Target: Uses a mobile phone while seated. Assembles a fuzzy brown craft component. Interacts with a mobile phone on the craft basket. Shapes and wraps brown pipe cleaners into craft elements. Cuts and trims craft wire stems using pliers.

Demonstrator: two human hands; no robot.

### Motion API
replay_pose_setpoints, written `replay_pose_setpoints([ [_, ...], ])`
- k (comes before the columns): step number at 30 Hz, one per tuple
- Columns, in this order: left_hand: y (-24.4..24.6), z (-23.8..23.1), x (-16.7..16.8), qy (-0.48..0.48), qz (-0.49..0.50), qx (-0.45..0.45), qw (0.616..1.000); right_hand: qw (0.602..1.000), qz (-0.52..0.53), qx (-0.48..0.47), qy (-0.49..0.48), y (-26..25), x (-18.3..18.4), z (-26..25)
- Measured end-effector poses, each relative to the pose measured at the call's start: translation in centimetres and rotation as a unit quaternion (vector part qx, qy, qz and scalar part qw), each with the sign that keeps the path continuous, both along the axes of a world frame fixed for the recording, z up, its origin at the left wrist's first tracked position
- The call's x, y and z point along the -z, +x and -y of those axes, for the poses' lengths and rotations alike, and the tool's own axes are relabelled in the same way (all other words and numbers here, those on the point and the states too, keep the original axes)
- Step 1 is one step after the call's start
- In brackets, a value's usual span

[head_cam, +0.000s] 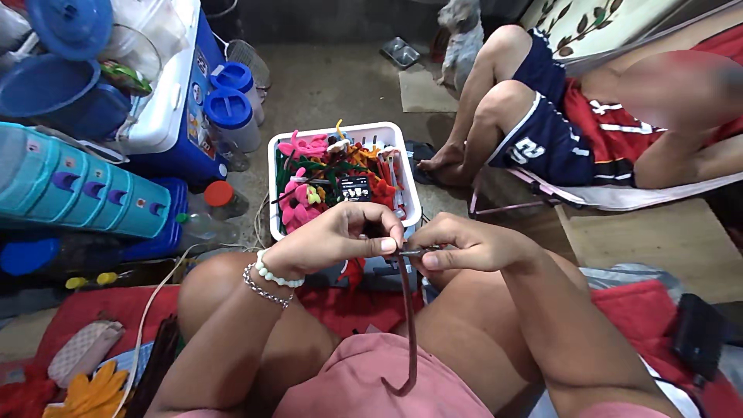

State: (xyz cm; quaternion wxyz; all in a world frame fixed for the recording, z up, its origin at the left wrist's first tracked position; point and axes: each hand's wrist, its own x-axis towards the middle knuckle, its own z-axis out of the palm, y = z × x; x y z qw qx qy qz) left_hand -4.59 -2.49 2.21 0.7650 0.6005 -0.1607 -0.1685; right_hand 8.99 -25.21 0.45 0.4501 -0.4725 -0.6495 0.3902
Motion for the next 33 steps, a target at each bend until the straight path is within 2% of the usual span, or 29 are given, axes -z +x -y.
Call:
replay_pose_setpoints([
  [7, 0.0, 0.2, 0.1, 0.015, 0.014, 0.021, 1.0, 0.999, -0.011, -0.03, -0.007, 0.0, 0.0, -0.1],
  [15, -0.3, -0.3, -0.4, 0.079, 0.032, -0.026, 0.996, 0.999, -0.013, 0.001, -0.04, 0.0, -0.1, 0.0],
  [20, -0.5, -0.3, -0.6, 0.112, 0.026, -0.101, 0.988, 0.999, 0.032, 0.039, -0.02, 0.4, 0.0, 0.0],
  [23, -0.4, -0.2, -0.4, 0.142, 0.046, -0.185, 0.971, 0.991, 0.061, 0.111, -0.051, 1.0, -0.4, 0.4],
  [26, -0.2, -0.5, -0.3, 0.164, 0.055, -0.267, 0.948, 0.951, 0.11, 0.256, -0.132, 1.9, -0.3, 0.2],
  [29, -0.3, -1.1, -0.5, 0.176, 0.05, -0.33, 0.926, 0.869, 0.205, 0.4, -0.209, 3.3, 1.3, -1.0],
  [31, -0.5, -1.4, -0.5, 0.183, 0.046, -0.352, 0.917, 0.817, 0.251, 0.439, -0.277, 4.3, 2.8, -2.3],
  [33, -0.5, -1.6, -0.5, 0.189, 0.043, -0.361, 0.912, 0.793, 0.282, 0.433, -0.322, 5.3, 4.8, -3.6],
])
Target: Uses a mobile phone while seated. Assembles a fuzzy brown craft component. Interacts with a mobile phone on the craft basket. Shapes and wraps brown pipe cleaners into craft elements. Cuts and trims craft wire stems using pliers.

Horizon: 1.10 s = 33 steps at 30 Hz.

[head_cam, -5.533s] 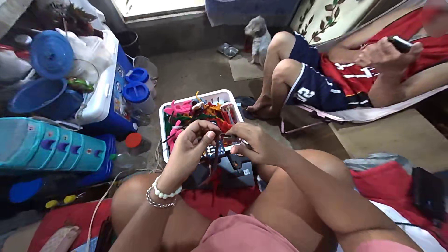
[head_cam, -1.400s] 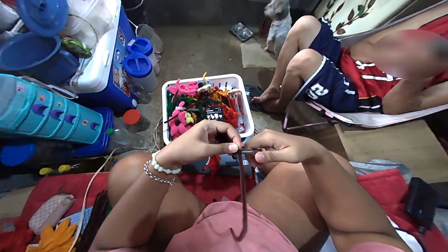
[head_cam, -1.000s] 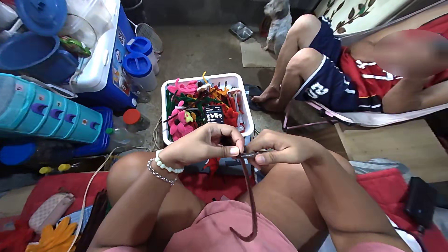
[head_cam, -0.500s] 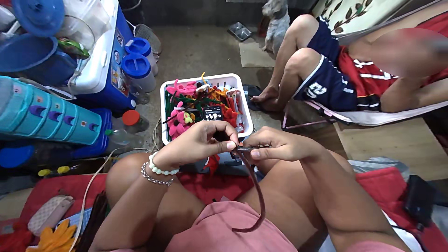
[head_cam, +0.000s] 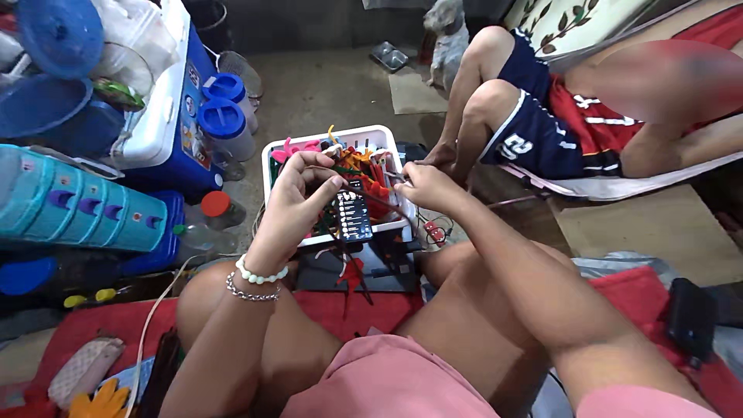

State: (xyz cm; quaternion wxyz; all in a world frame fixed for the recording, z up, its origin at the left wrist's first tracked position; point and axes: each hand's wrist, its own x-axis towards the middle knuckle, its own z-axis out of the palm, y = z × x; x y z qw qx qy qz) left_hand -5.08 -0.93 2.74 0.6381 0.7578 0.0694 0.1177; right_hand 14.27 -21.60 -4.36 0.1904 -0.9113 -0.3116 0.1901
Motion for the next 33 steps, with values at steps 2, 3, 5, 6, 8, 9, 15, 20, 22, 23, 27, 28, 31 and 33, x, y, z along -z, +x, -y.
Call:
replay_pose_setpoints([
  [2, 0.3, 0.0, 0.1, 0.015, 0.006, -0.008, 1.0, 0.998, -0.015, 0.002, -0.056, 0.7, 1.6, -1.5],
  [3, 0.4, -0.1, 0.3, 0.028, 0.009, -0.012, 1.0, 0.997, -0.021, 0.008, -0.073, 0.9, 2.3, -2.2],
  [5, 0.7, -0.3, 0.7, 0.059, 0.012, -0.017, 0.998, 0.995, -0.014, 0.012, -0.099, 1.3, 3.9, -3.4],
  [6, 0.8, -0.4, 0.8, 0.075, 0.014, -0.019, 0.997, 0.994, -0.008, 0.017, -0.107, 1.3, 4.6, -3.9],
  [8, 0.9, -0.5, 1.0, 0.103, 0.018, -0.022, 0.994, 0.994, -0.005, 0.029, -0.107, 1.1, 5.5, -4.4],
  [9, 0.9, -0.5, 1.1, 0.112, 0.024, -0.019, 0.993, 0.994, -0.009, 0.036, -0.105, 0.8, 5.6, -4.4],
  [15, 0.5, -0.1, 0.5, 0.118, 0.082, 0.005, 0.99, 0.992, 0.011, 0.015, 0.127, -0.8, 1.1, -3.3],
  [20, 0.4, 0.3, 0.5, 0.184, 0.129, 0.003, 0.974, 0.943, 0.14, -0.147, 0.262, -3.7, -4.3, -0.3],
  [22, 0.5, 0.5, 0.6, 0.196, 0.132, 0.0, 0.972, 0.926, 0.205, -0.178, 0.262, -4.9, -4.7, 0.9],
  [23, 0.5, 0.6, 0.7, 0.201, 0.134, -0.002, 0.97, 0.92, 0.231, -0.186, 0.256, -5.2, -4.6, 1.3],
  [27, 0.8, 1.1, 0.9, 0.221, 0.143, -0.002, 0.965, 0.912, 0.265, -0.195, 0.244, -5.9, -4.2, 2.0],
  [28, 0.8, 1.2, 0.9, 0.222, 0.144, 0.001, 0.964, 0.913, 0.264, -0.194, 0.244, -6.0, -4.2, 2.0],
  [31, 1.1, 1.3, 1.1, 0.234, 0.153, 0.016, 0.96, 0.914, 0.268, -0.189, 0.237, -6.0, -4.6, 2.1],
  [33, 1.2, 1.5, 1.2, 0.244, 0.158, 0.02, 0.957, 0.915, 0.269, -0.185, 0.236, -5.8, -4.7, 2.2],
])
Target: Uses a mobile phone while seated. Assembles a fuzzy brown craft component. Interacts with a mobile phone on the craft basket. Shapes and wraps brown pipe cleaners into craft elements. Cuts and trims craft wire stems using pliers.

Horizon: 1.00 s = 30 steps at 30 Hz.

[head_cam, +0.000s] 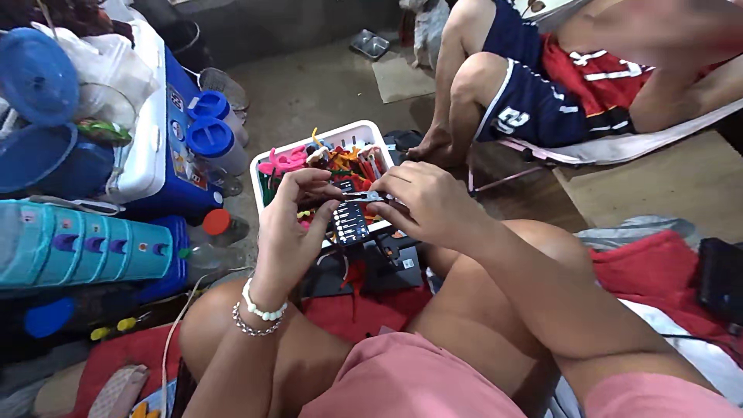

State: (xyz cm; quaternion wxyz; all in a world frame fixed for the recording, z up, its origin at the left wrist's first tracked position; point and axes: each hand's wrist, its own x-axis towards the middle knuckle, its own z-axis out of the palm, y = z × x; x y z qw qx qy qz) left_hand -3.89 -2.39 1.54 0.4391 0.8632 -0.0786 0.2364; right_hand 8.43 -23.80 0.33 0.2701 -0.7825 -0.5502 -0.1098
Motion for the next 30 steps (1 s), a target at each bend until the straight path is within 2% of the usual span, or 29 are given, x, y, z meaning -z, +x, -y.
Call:
replay_pose_setpoints([
  [15, -0.2, 0.4, 0.1, 0.011, 0.027, -0.002, 1.0, 1.0, -0.002, -0.004, 0.011, -0.5, -0.3, 0.1],
  [30, -0.2, 0.5, 0.0, 0.006, 0.035, 0.0, 0.999, 0.997, 0.074, 0.02, 0.023, -1.0, -0.9, 0.1],
])
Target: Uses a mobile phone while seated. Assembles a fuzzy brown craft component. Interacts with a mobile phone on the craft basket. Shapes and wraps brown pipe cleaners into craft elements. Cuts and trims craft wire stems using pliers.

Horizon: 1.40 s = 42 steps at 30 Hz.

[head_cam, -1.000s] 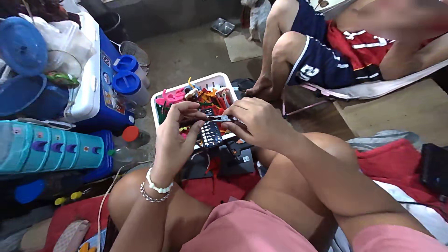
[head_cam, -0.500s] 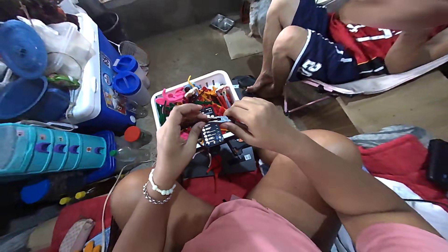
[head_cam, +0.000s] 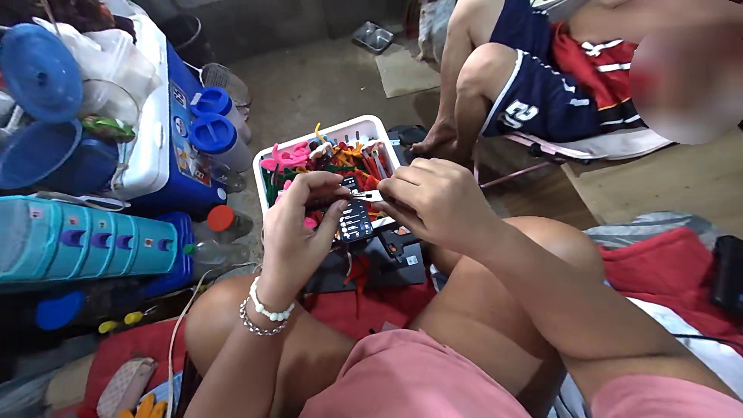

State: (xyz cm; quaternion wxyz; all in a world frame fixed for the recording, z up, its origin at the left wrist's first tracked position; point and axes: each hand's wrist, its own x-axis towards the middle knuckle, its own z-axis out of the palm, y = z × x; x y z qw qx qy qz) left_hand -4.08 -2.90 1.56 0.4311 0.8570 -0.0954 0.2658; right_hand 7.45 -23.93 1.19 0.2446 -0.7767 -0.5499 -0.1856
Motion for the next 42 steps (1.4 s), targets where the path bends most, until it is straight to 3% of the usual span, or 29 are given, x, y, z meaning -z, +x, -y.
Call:
replay_pose_setpoints([
  [12, 0.0, 1.1, 0.3, -0.143, -0.028, -0.011, 0.989, 0.999, -0.014, 0.028, 0.012, -0.7, -0.1, 0.0],
  [17, 0.1, 1.4, 0.4, -0.16, -0.027, -0.019, 0.986, 0.999, -0.002, 0.047, 0.012, -0.9, -0.1, 0.0],
  [38, 0.0, 0.9, 0.5, -0.101, -0.024, -0.004, 0.995, 1.0, 0.003, 0.029, 0.008, -0.9, 0.0, 0.2],
  [42, 0.0, 1.1, 0.8, -0.058, 0.025, -0.009, 0.998, 0.998, -0.069, 0.006, 0.006, -0.9, 0.1, 0.3],
])
